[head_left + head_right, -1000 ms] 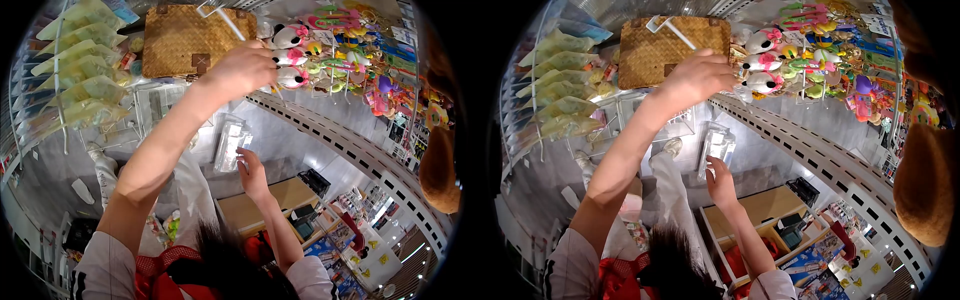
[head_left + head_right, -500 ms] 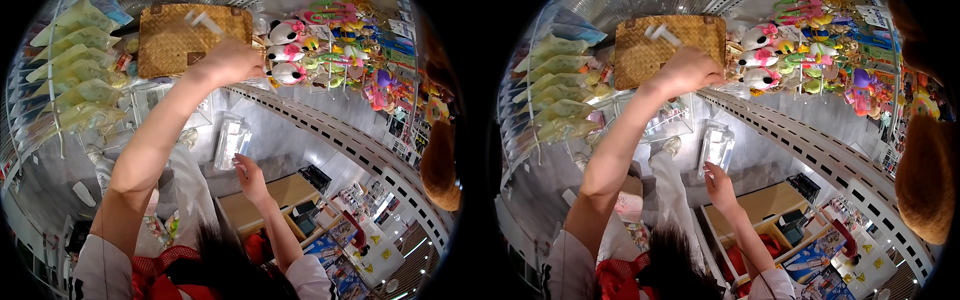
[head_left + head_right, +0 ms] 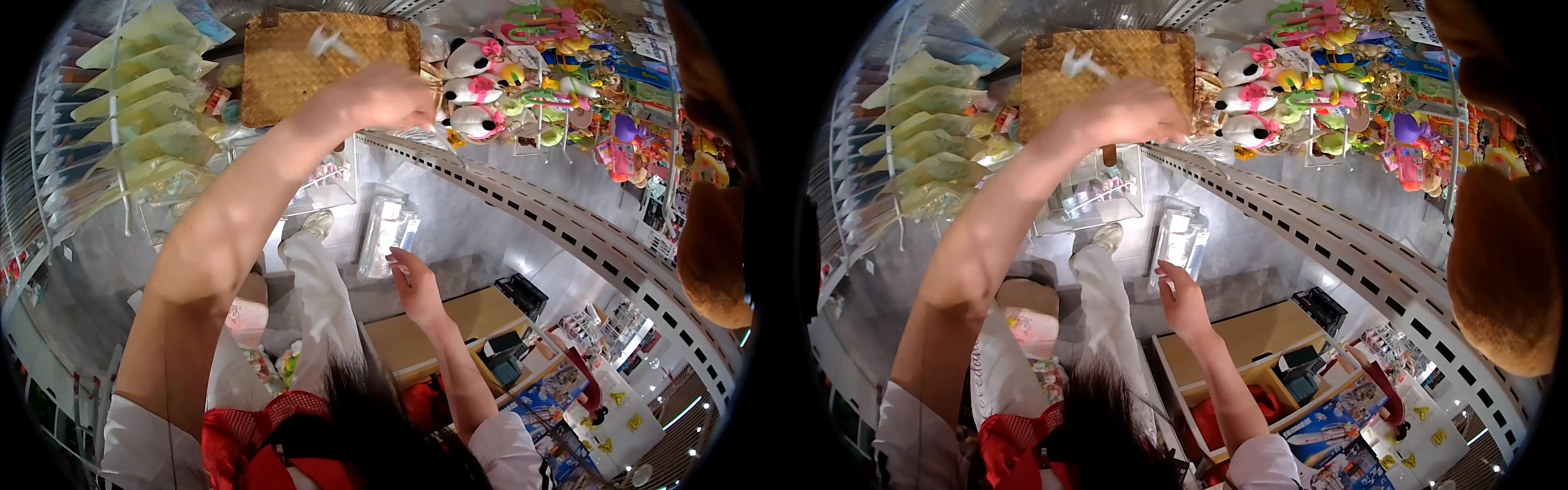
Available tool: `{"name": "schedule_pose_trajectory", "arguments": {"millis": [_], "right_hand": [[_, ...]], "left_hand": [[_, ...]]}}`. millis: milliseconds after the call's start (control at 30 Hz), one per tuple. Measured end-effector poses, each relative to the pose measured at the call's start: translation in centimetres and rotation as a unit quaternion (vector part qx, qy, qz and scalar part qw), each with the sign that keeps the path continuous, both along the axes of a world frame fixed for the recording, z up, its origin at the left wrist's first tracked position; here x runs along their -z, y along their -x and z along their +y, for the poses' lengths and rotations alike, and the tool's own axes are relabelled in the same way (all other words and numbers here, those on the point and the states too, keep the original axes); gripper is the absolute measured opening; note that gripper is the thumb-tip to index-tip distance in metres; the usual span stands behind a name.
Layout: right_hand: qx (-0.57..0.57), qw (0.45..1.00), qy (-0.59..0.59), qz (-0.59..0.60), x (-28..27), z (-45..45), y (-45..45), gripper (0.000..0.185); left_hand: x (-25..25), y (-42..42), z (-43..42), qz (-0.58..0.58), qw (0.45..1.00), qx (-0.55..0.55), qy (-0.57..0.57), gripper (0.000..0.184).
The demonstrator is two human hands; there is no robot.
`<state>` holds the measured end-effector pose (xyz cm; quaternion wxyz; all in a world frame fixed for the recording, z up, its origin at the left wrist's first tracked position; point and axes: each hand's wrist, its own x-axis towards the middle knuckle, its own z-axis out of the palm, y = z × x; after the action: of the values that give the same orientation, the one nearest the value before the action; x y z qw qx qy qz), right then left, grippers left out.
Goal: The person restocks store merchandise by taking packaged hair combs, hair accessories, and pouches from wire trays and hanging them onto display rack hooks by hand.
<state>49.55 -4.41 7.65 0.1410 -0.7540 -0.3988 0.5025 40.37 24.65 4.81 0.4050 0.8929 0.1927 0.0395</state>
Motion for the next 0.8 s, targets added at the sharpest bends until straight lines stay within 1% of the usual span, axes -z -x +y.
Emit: {"name": "schedule_pose_trajectory", "arguments": {"millis": [67, 100, 167, 200, 233, 300, 333, 367, 433, 467, 500, 533, 567, 633, 667, 700, 733, 767, 800], "right_hand": [[-0.001, 1.0, 0.002, 0.006, -0.3, 0.1, 0.4, 0.029], [-0.003, 1.0, 0.007, 0.009, -0.5, 0.2, 0.7, 0.029], [-0.012, 1.0, 0.003, 0.008, -0.7, 0.1, 0.8, 0.029], [-0.019, 1.0, -0.005, 0.006, -0.6, -0.2, 0.8, 0.028], [-0.026, 1.0, -0.014, 0.005, -0.6, -0.4, 0.8, 0.028], [-0.026, 1.0, -0.017, -0.006, -0.6, -0.8, 0.9, 0.028], [-0.026, 0.999, -0.018, -0.011, -0.6, -0.9, 1.1, 0.027], [-0.055, 0.997, -0.045, -0.04, -0.9, -0.6, 1.3, 0.027], [-0.112, 0.984, -0.1, -0.097, -3.0, 1.3, 2.2, 0.026], [-0.153, 0.955, -0.197, -0.161, -4.2, 2.9, 2.3, 0.024], [-0.166, 0.925, -0.265, -0.215, -5.0, 4.7, 2.3, 0.025], [-0.131, 0.917, -0.26, -0.272, -6.7, 7.1, 2.8, 0.031], [-0.134, 0.894, -0.265, -0.337, -7.4, 9.7, 3.1, 0.039], [-0.209, 0.796, -0.285, -0.491, -5.7, 13.8, 1.5, 0.044], [-0.215, 0.799, -0.191, -0.528, -4.4, 15.6, 1.1, 0.044], [-0.205, 0.809, -0.131, -0.536, -2.0, 16.9, 0.2, 0.037], [-0.213, 0.887, 0.019, -0.41, -2.4, 18.9, 0.4, 0.031], [-0.199, 0.888, -0.006, -0.413, 0.6, 19.1, -0.6, 0.027], [-0.211, 0.88, -0.022, -0.424, 1.9, 19.0, -1.3, 0.027]], "left_hand": [[3.3, 0.7, -2.0, -0.015, 0.99, -0.017, 0.142, 0.014], [3.3, 1.0, -2.4, -0.025, 0.977, -0.027, 0.211, 0.015], [3.3, 1.0, -2.0, -0.016, 0.98, -0.014, 0.196, 0.015], [2.6, 1.0, -1.7, -0.012, 0.982, -0.006, 0.189, 0.015], [1.0, 1.0, -0.8, 0.026, 0.98, 0.015, 0.198, 0.015], [-1.9, 0.3, 0.1, 0.026, 0.998, 0.029, 0.049, 0.015], [-2.6, -0.2, 0.2, 0.027, 0.999, 0.035, -0.027, 0.016], [-2.1, -0.9, 0.3, -0.021, 0.994, 0.027, -0.1, 0.015], [-2.2, -1.2, 0.5, -0.024, 0.995, 0.027, -0.092, 0.015], [-2.2, -1.2, 0.6, -0.025, 0.995, 0.028, -0.089, 0.016], [-2.1, -1.0, 0.7, 0.001, 0.998, 0.039, -0.056, 0.016], [-1.9, -0.8, 0.7, 0.027, 0.998, 0.051, -0.024, 0.016], [-1.8, -0.7, 0.8, 0.051, 0.997, 0.062, 0.009, 0.017], [-1.6, -0.7, 0.8, 0.079, 0.995, 0.055, 0.04, 0.017], [-1.6, -0.7, 0.6, 0.092, 0.993, 0.051, 0.055, 0.017], [-1.5, -0.2, 0.2, 0.059, 0.994, 0.0, 0.096, 0.016], [-0.8, -0.2, -0.3, 0.058, 0.995, -0.024, 0.08, 0.016], [0.4, -0.4, -0.8, 0.056, 0.995, -0.049, 0.062, 0.016], [0.9, -0.5, -1.0, 0.054, 0.995, -0.075, 0.044, 0.017]]}}
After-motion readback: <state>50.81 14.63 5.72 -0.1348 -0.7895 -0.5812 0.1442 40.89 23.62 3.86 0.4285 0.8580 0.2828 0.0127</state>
